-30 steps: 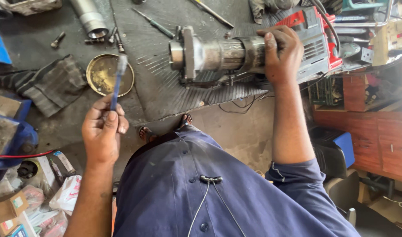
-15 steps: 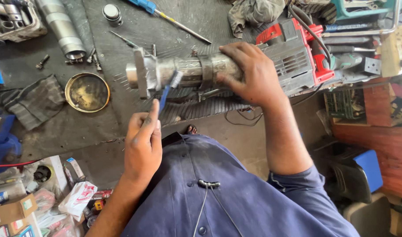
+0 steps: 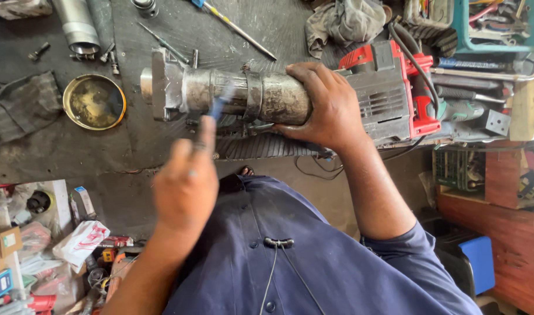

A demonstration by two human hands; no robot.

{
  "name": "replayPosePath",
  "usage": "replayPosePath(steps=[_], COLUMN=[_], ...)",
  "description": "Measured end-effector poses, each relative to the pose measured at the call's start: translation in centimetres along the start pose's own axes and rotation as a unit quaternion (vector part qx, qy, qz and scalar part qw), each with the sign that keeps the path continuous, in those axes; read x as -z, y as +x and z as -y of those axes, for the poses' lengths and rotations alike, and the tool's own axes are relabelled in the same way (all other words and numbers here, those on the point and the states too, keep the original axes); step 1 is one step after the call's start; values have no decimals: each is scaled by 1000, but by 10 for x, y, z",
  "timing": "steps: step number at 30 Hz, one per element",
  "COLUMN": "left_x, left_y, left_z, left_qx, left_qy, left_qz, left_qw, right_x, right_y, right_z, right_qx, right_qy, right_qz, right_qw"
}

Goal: The person uses a small brush to scrub a cylindrical metal component, repeatedly rotating it to clean different sections. The person then places the component on the workbench and continues scrubbing its exterior surfaces.

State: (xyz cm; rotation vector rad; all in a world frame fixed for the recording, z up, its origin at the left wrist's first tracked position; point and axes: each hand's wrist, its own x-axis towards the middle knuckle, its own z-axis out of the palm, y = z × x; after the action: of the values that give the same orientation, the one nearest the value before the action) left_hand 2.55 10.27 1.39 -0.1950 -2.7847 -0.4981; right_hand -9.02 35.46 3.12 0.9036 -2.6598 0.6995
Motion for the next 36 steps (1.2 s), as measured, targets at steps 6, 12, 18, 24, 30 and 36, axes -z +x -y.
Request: replayPosePath(steps=[6,12,18,24,30,36], left_x=[4,11,19,15,-21,-30], left_y=[-3,-3,-8,-11,-3,23], left_z=[0,7,8,0,-35,-45], left_qx=[-12,39,32,74,133,262], left_qy=[4,30,51,-46,-141,-63], left_qz=[14,-2,30,-53,-88,49], left_qw=[1000,999,998,995,977,962], right_x=[-7,-6,-10,1,7,7], right_y=[-3,-3,-7,-6,0,3], right_z=[-8,-7,-8,-15,-24,-30], right_qx=[28,21,24,33,55,68], right_qy=[13,15,10,11,28,36], right_qz=[-42,-48,-53,-50,-58,-53], right_qw=[999,999,998,998,996,996])
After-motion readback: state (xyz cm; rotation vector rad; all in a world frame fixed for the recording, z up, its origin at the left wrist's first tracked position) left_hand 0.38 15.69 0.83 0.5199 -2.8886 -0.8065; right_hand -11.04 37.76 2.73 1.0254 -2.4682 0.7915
